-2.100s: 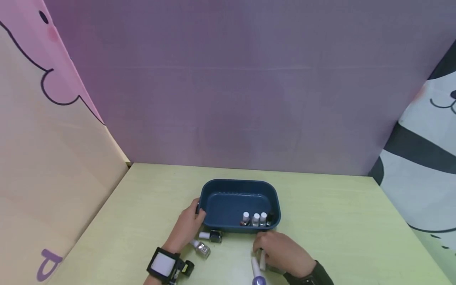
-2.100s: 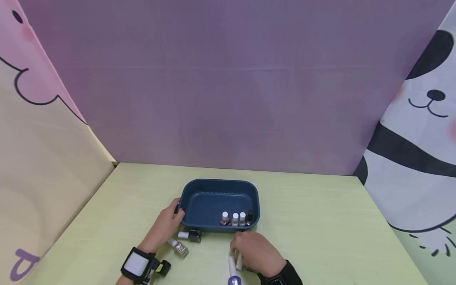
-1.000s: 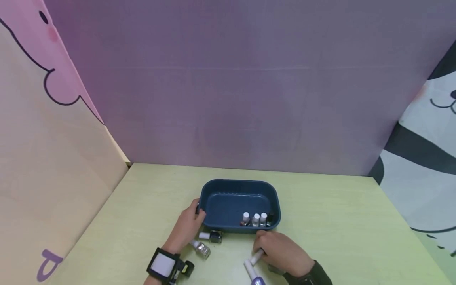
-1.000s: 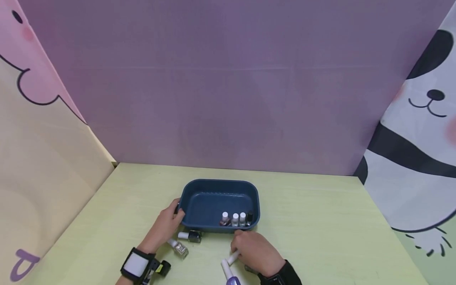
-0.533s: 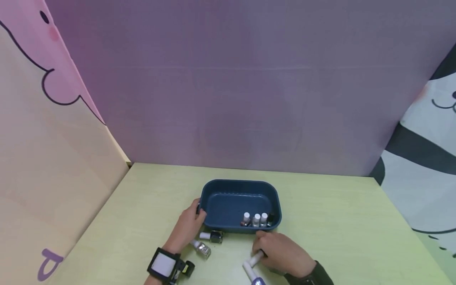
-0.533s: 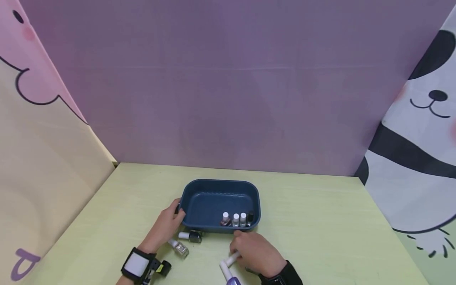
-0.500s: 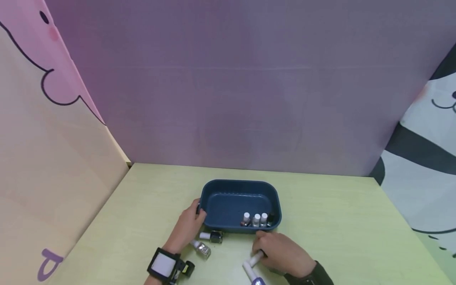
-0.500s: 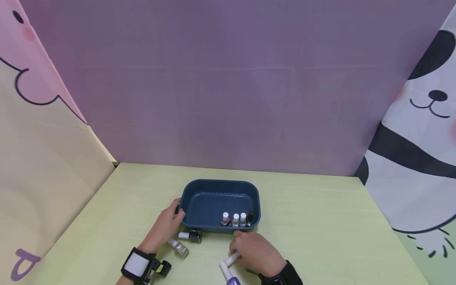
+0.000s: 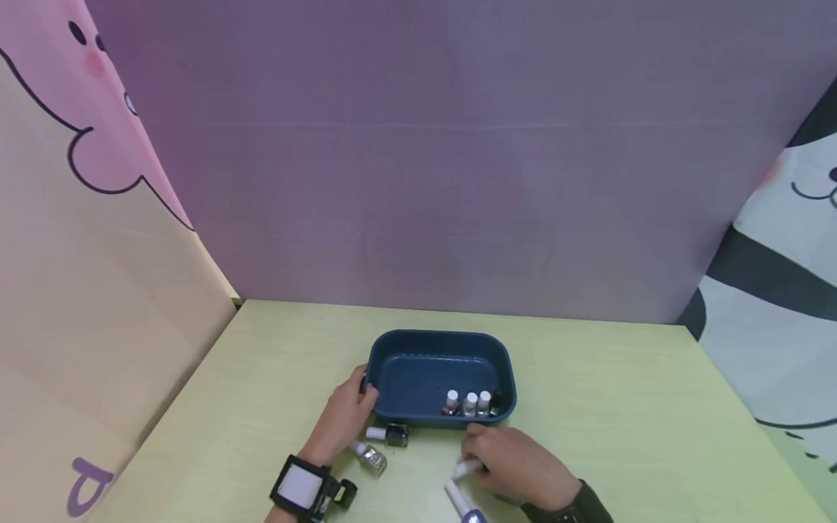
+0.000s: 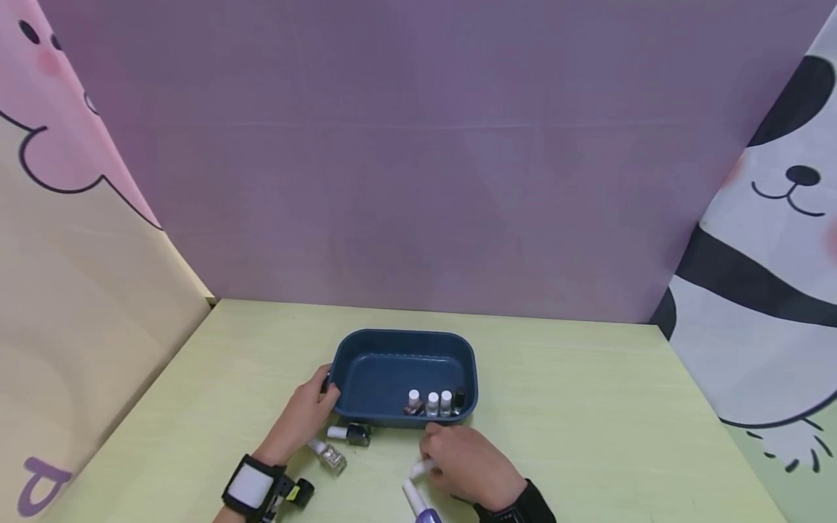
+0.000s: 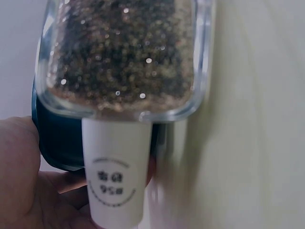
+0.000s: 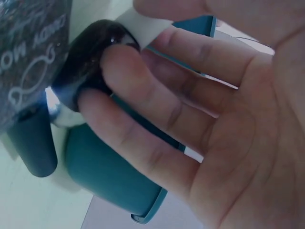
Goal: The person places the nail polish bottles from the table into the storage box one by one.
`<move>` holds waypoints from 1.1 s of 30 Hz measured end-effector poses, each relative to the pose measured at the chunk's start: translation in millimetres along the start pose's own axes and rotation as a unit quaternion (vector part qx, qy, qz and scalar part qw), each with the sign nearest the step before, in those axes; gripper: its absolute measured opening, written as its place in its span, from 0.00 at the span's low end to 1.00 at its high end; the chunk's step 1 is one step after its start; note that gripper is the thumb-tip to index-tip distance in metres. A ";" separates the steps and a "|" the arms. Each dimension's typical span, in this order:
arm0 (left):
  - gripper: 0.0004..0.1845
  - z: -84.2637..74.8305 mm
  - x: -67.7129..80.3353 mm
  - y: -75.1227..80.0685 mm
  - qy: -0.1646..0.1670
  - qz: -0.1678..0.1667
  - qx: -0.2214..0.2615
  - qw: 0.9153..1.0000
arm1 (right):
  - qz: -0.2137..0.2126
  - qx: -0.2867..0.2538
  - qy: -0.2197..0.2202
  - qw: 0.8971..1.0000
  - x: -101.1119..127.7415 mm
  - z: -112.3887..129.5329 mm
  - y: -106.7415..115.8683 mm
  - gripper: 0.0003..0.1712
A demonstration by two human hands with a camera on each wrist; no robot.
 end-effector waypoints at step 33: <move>0.26 0.6 0.5 0.1 0.009 -0.004 0.000 1.000 | -0.035 0.016 0.032 0.999 -1.5 6.8 9.1 0.08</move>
Point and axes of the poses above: each hand's wrist, its own x-axis away from the middle knuckle, its own y-axis out of the back of the hand, z = x × y, the point moved 5 cm from there along -x, towards the middle knuckle, and after that the axes turned 13 degrees about -y, right-handed, at the moved point
